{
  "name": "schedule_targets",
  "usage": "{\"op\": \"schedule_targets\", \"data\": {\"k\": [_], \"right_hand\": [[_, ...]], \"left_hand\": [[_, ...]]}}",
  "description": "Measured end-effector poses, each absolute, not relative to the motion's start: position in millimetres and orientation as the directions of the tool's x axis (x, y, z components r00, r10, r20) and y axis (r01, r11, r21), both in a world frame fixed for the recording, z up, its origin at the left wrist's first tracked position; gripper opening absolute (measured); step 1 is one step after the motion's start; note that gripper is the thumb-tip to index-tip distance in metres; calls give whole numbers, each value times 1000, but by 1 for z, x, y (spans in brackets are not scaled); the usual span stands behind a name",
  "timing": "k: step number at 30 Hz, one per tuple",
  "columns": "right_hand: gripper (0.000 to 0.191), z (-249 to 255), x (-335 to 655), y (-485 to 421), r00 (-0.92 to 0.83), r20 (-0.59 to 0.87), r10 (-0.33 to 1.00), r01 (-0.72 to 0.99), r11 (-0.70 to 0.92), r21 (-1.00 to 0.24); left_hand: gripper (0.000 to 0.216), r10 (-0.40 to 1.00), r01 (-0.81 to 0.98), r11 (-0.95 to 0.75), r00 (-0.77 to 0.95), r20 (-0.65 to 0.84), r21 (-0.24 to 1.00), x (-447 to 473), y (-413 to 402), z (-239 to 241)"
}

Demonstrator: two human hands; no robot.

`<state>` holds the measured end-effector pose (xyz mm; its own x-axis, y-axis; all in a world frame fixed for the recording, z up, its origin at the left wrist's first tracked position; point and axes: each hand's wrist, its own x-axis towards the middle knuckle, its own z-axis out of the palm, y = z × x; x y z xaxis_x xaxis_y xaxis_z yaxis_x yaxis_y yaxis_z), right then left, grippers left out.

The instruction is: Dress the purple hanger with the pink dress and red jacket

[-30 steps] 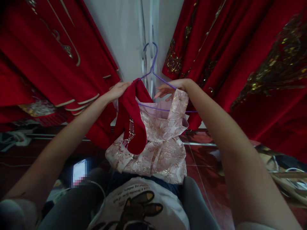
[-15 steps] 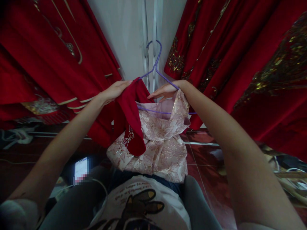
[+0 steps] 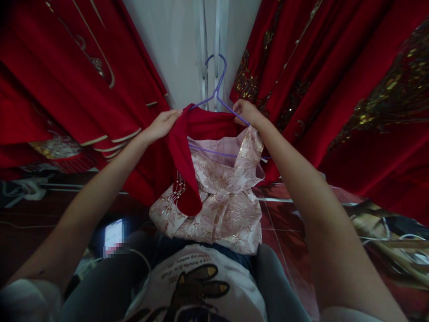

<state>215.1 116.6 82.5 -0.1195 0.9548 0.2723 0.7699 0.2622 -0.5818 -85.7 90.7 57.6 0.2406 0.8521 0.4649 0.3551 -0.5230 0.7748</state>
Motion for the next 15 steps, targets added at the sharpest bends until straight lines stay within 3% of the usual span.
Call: {"op": "schedule_targets", "data": {"k": [5, 8, 13, 15], "right_hand": [[30, 71, 282, 95, 227, 398, 889, 821, 45, -570], [28, 71, 321, 66, 224, 404, 887, 844, 31, -536], [20, 99, 335, 0, 210, 469, 858, 936, -37, -351], [17, 109, 325, -22, 148, 422, 895, 911, 43, -411]], "left_hand": [[32, 798, 415, -599, 236, 555, 685, -84, 97, 50], [38, 746, 488, -648, 256, 614, 584, -81, 96, 44], [45, 683, 611, -662, 254, 685, 433, -76, 84, 38], [47, 676, 634, -657, 255, 691, 408, -75, 80, 37]]}}
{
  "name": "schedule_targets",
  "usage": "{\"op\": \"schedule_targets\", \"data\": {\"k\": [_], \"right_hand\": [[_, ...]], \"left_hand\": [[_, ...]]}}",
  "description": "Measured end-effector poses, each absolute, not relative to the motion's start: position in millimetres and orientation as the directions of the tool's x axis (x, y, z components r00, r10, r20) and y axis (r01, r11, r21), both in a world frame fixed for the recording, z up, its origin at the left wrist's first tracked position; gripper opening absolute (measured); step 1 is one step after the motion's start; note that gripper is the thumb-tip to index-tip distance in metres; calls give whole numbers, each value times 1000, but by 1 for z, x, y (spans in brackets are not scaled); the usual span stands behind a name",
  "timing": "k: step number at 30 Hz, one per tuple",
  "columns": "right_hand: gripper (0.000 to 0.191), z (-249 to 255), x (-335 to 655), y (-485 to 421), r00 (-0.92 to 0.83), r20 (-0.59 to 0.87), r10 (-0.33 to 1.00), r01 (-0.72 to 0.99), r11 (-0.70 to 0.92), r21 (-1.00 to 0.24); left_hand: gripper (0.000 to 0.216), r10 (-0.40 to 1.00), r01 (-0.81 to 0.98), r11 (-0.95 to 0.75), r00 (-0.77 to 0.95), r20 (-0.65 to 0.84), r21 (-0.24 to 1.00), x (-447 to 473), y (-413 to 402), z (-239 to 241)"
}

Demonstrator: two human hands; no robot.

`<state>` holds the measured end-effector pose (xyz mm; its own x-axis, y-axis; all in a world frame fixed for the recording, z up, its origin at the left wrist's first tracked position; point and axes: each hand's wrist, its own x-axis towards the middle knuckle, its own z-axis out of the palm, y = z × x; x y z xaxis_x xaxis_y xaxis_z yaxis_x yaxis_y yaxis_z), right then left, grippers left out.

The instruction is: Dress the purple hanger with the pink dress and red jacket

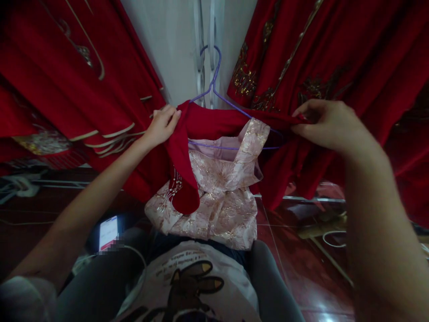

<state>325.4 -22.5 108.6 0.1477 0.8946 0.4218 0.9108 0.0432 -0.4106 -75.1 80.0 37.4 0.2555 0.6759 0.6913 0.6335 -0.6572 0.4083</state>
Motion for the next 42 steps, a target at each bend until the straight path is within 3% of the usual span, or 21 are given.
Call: {"op": "schedule_targets", "data": {"k": [2, 4, 7, 15, 19, 26, 29, 34, 38, 42], "right_hand": [[22, 109, 312, -35, 34, 358, 933, 817, 180, -547], [28, 100, 297, -37, -73, 390, 918, 705, 324, -630], [29, 75, 269, -22, -205, 434, 877, 600, 463, -652], [21, 35, 170, 23, -340, 507, 792, 425, 610, -669], [18, 32, 154, 17, -327, 541, 775, 501, 627, -596], [20, 30, 175, 6, -293, 510, 809, 509, 583, -633], [20, 30, 179, 7, -297, 510, 808, 472, 588, -657], [19, 25, 182, 9, -294, 536, 792, 443, 609, -658], [18, 21, 180, 6, -317, 527, 789, 433, 615, -659], [19, 19, 175, -1, -304, 535, 788, 418, 615, -669]], "left_hand": [[47, 677, 643, -652, 254, 691, 402, -74, 78, 37], [48, 677, 646, -649, 251, 691, 401, -73, 77, 37], [48, 671, 650, -651, 250, 698, 392, -71, 76, 35], [49, 670, 647, -633, 182, 719, 426, -65, 73, 28], [43, 671, 684, -580, 93, 735, 443, -59, 65, 24], [30, 610, 680, -557, -53, 791, 476, -26, 32, -9], [22, 667, 591, -616, 40, 744, 520, -9, 24, -20], [23, 698, 553, -678, 276, 660, 485, 8, 14, -23], [36, 742, 444, -649, 191, 643, 617, 12, 16, -18], [45, 762, 187, -643, 51, 646, 743, 17, 20, -21]]}}
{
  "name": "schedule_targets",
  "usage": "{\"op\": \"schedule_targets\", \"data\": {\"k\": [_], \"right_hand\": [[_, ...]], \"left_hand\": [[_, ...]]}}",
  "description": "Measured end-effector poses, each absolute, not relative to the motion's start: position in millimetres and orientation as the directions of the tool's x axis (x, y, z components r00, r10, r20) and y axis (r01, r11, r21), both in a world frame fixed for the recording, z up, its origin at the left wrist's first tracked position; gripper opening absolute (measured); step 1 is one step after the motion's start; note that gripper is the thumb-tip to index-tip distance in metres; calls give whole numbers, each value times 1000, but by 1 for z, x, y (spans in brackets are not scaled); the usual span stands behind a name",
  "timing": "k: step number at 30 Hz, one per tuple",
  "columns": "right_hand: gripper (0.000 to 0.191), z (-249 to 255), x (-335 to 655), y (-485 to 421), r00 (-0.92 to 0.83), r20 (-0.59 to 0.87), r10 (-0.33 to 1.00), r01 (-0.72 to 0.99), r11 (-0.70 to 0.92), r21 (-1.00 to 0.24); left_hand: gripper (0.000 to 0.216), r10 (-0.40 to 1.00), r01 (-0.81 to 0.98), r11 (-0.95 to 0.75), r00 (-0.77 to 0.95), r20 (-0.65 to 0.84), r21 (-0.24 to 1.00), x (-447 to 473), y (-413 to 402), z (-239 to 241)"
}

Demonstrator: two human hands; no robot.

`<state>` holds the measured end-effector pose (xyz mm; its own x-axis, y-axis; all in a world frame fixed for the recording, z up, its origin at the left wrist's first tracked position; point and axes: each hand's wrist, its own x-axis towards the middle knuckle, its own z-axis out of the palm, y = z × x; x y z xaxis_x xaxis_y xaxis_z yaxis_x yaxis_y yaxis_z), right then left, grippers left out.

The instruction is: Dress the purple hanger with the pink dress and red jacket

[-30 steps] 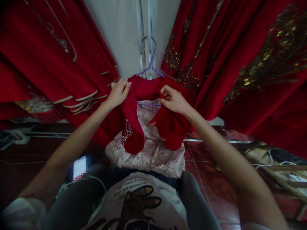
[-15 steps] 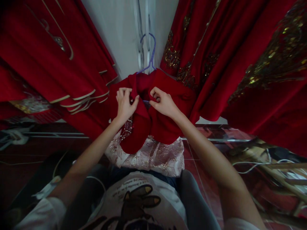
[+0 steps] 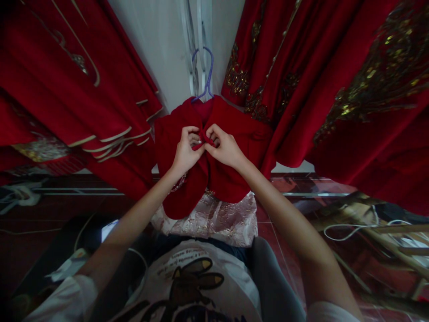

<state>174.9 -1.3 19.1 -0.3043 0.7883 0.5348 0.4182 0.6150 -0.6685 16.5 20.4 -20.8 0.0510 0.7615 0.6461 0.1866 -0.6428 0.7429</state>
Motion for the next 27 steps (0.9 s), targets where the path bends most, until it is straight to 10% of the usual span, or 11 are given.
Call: {"op": "schedule_targets", "data": {"k": [8, 27], "right_hand": [[36, -5, 180, -9, -280, 493, 823, 197, 552, -810], [24, -25, 167, -15, 157, 680, 716, 316, 617, -721]], "left_hand": [[22, 820, -41, -572, 6, 572, 820, 17, 13, -39], [7, 664, 425, -721, 198, 721, 548, 8, 5, -15]]}}
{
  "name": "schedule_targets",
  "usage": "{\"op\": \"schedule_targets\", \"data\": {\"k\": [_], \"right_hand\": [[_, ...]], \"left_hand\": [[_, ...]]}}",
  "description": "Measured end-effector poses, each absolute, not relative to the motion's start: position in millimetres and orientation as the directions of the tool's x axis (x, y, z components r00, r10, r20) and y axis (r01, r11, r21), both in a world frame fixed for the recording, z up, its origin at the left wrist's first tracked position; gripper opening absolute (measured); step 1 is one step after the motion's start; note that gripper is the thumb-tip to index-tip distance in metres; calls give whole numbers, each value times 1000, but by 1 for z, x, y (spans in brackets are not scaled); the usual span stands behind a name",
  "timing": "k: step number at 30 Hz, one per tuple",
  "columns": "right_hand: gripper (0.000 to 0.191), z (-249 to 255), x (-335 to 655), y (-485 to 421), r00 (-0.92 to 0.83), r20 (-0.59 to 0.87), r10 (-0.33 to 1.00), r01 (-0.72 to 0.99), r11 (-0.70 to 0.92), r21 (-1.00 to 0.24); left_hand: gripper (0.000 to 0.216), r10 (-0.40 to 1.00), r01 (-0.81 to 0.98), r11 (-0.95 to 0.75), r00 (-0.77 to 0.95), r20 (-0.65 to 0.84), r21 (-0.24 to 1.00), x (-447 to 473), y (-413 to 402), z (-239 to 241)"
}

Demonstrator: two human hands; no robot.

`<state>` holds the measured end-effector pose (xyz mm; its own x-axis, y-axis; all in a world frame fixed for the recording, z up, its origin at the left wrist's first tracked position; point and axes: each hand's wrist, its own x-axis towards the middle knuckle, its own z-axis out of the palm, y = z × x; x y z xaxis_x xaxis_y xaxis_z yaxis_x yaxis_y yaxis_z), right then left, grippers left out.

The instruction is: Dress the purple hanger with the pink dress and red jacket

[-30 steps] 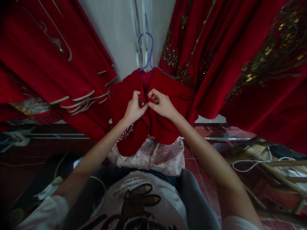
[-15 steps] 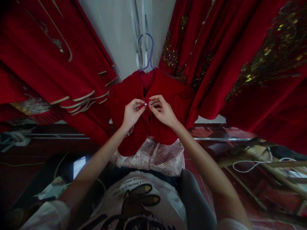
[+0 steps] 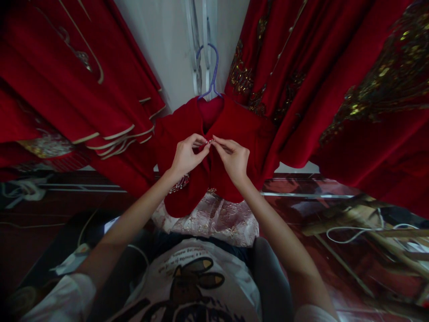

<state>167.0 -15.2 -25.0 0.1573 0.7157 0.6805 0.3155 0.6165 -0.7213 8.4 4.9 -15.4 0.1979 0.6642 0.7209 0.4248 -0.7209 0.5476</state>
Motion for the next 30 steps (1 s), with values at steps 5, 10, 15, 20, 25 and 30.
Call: {"op": "schedule_targets", "data": {"k": [5, 10, 15, 20, 25, 30], "right_hand": [[31, -29, 165, -17, 175, 631, 756, 241, 588, -772], [34, -31, 166, -13, 169, 599, 783, 200, 567, -799], [36, -32, 170, -9, 139, 592, 794, 173, 570, -803], [38, -32, 169, -9, 97, 595, 798, 158, 577, -801], [39, -33, 168, -12, 77, 613, 786, 145, 599, -787], [38, -33, 169, -10, 62, 624, 779, 177, 607, -775]], "left_hand": [[5, 661, 505, -706, 220, 717, 496, 11, 4, -13], [4, 662, 554, -697, 255, 705, 455, 12, -3, -9], [5, 663, 545, -704, 276, 696, 456, 13, -2, -10], [5, 624, 514, -744, 305, 720, 427, 11, 3, -10], [5, 592, 495, -778, 371, 716, 387, 5, 5, -3], [6, 560, 487, -807, 452, 694, 334, 2, 6, 3]]}}
